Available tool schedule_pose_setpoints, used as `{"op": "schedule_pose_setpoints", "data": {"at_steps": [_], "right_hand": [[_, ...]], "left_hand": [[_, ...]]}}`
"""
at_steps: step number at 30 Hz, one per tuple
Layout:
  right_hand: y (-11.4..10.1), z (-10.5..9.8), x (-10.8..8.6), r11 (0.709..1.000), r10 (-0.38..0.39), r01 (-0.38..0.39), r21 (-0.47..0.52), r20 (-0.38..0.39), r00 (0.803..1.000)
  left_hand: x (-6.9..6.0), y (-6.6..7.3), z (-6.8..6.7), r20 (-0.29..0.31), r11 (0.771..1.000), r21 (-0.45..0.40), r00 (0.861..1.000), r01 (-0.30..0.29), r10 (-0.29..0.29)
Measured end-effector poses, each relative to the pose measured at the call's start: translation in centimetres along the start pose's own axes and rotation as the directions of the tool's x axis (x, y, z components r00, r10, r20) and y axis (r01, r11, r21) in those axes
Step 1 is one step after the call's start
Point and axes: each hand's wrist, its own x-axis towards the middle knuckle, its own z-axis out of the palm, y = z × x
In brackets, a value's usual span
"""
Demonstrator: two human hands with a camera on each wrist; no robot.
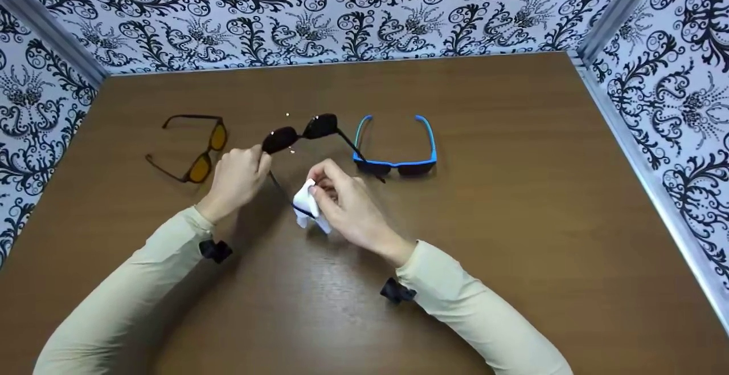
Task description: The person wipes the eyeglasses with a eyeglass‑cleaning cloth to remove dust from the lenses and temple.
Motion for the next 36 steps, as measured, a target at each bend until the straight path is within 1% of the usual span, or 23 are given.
{"op": "schedule_pose_setpoints", "data": {"at_steps": [2,5,11,16,19,23,27,30,32,34,36], "right_hand": [[-0.3,-0.4,-0.2,0.998,-0.047,0.047,-0.028,-0.002,0.999],[-0.9,-0.9,-0.3,0.994,-0.089,0.089,-0.056,-0.004,0.996],[-2.2,-1.6,-0.2,0.989,-0.131,0.130,-0.076,-0.008,0.991],[-3.0,-1.4,0.3,0.987,-0.150,0.150,-0.062,0.004,0.989],[-3.3,-1.0,0.9,0.984,-0.162,0.164,-0.064,0.029,0.986],[-3.5,-0.2,1.6,0.982,-0.176,0.181,-0.060,0.080,0.981],[-3.3,0.7,2.3,0.974,-0.199,0.212,-0.076,0.150,0.968],[-2.8,1.3,2.8,0.963,-0.218,0.244,-0.113,0.201,0.955],[-2.4,1.6,3.1,0.954,-0.218,0.256,-0.155,0.223,0.950],[-1.9,1.7,3.4,0.934,-0.214,0.269,-0.234,0.235,0.948],[-1.4,1.8,3.7,0.900,-0.207,0.281,-0.333,0.242,0.948]], "left_hand": [[0.2,-0.4,0.0,-0.004,1.000,-0.004,1.000,0.010,-0.010],[0.3,-1.0,0.1,0.000,1.000,-0.009,1.000,0.029,-0.029],[0.5,-1.8,0.1,0.008,0.997,0.003,0.997,0.073,-0.073],[0.7,-2.0,0.2,0.017,0.996,0.007,0.996,0.089,-0.089],[0.7,-1.9,0.2,0.020,0.996,-0.005,0.996,0.090,-0.090],[0.9,-1.5,0.2,0.023,0.996,-0.021,0.996,0.087,-0.087],[1.2,-1.2,0.3,0.023,0.997,-0.021,0.997,0.079,-0.078],[1.3,-0.9,0.3,0.017,0.997,-0.022,0.997,0.071,-0.071],[1.3,-0.8,0.3,0.015,0.997,-0.026,0.998,0.068,-0.067],[1.3,-0.6,0.2,0.012,0.998,-0.027,0.998,0.064,-0.063],[1.3,-0.5,0.2,0.012,0.998,-0.027,0.998,0.057,-0.057]]}}
